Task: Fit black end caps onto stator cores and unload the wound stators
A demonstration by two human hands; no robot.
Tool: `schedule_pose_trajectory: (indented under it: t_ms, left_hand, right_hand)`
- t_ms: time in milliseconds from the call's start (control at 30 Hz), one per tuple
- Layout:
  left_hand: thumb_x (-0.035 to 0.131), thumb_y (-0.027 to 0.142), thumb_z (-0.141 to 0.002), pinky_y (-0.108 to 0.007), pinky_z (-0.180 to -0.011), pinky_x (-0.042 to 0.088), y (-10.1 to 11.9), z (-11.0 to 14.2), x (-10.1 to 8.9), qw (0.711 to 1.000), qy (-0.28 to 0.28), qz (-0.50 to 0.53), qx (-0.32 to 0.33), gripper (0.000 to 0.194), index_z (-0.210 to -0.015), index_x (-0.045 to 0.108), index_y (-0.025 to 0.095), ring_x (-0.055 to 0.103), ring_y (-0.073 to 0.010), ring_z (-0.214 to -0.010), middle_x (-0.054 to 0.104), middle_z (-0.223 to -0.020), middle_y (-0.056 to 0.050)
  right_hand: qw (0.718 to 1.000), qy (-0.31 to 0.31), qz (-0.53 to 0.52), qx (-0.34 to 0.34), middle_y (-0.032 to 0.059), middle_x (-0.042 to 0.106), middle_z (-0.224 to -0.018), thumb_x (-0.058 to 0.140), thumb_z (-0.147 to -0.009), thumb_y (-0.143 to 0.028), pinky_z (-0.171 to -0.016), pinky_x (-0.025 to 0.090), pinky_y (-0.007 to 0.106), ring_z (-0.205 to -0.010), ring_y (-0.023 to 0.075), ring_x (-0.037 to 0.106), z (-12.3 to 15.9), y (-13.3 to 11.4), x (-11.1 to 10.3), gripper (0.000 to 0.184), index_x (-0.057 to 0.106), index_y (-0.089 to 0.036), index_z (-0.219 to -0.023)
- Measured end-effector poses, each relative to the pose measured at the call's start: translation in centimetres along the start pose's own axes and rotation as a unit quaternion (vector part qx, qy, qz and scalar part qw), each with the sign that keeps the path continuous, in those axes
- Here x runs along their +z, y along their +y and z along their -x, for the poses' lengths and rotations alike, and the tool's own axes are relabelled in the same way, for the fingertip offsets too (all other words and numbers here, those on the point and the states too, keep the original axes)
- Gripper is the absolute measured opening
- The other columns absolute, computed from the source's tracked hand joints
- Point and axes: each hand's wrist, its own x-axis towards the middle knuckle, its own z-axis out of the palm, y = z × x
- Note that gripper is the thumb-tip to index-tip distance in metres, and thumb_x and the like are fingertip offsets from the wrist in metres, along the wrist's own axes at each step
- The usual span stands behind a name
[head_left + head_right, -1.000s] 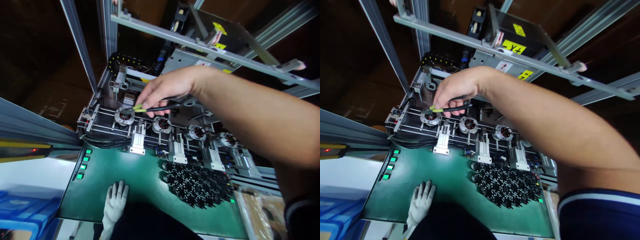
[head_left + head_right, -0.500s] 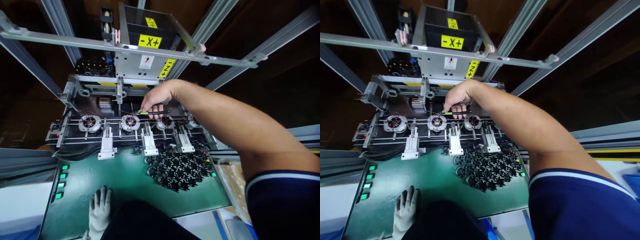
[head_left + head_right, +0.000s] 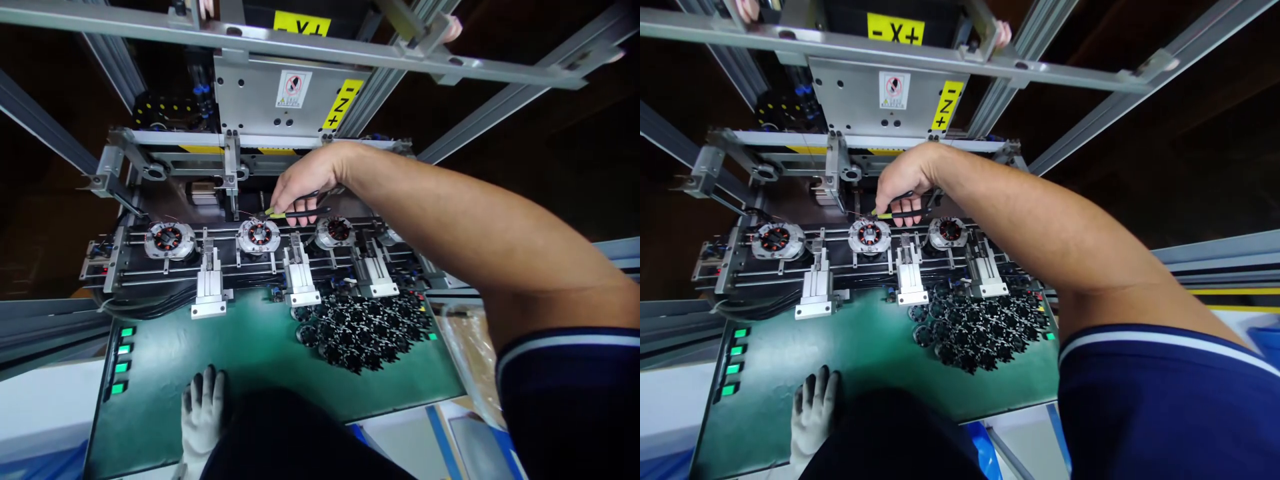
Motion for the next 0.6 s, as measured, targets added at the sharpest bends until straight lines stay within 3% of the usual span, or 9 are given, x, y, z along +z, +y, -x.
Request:
schedule_pose_trajectory:
  t_ms: [100, 267, 467, 600]
  left_hand:
    - [0.059, 0.035, -0.094, -0.061, -0.101, 0.046, -0.1, -0.3, 0.0, 1.000, 0.017, 0.005, 0.001, 0.090, -0.165, 0.006, 0.019, 0.056, -0.0438, -0.125, 0.060, -0.140, -0.022]
    - [0.057, 0.023, -0.093, -0.056, -0.095, 0.049, -0.3, -0.6, 0.1, 0.998, 0.055, -0.024, 0.027, 0.088, -0.165, 0.009, 0.017, 0.061, -0.0404, -0.118, 0.065, -0.133, -0.022]
    - [0.064, 0.043, -0.092, -0.061, -0.099, 0.047, 0.0, -0.7, -0.1, 0.999, 0.044, 0.014, 0.008, 0.093, -0.165, 0.013, 0.017, 0.056, -0.0456, -0.125, 0.060, -0.139, -0.024]
    - [0.061, 0.030, -0.094, -0.058, -0.098, 0.048, -0.1, -0.4, 0.3, 0.999, 0.045, -0.003, 0.008, 0.089, -0.165, 0.009, 0.019, 0.060, -0.0417, -0.120, 0.063, -0.136, -0.022]
  right_hand:
    - [1.000, 0.019, 0.017, -0.018, 0.0071, 0.072, -0.102, 0.066, -0.094, -0.042, -0.074, 0.061, 0.023, -0.093, 0.0188, 0.074, 0.4, -0.2, -0.2, 0.042, 0.065, -0.006, -0.115]
    - [1.000, -0.011, -0.006, -0.028, 0.0068, 0.071, -0.107, 0.064, -0.096, -0.041, -0.079, 0.062, 0.027, -0.101, 0.0214, 0.073, 1.5, -1.5, -0.5, 0.042, 0.065, -0.006, -0.118]
    - [0.999, -0.039, 0.000, 0.015, 0.0098, 0.070, -0.111, 0.060, -0.098, -0.039, -0.081, 0.062, 0.027, -0.107, 0.0247, 0.072, 0.9, -3.5, 0.3, 0.039, 0.065, -0.004, -0.114]
    - [0.997, -0.067, 0.027, 0.011, 0.0082, 0.071, -0.102, 0.062, -0.096, -0.036, -0.080, 0.063, 0.031, -0.104, 0.0252, 0.073, 0.0, -3.5, 0.4, 0.037, 0.065, -0.004, -0.113]
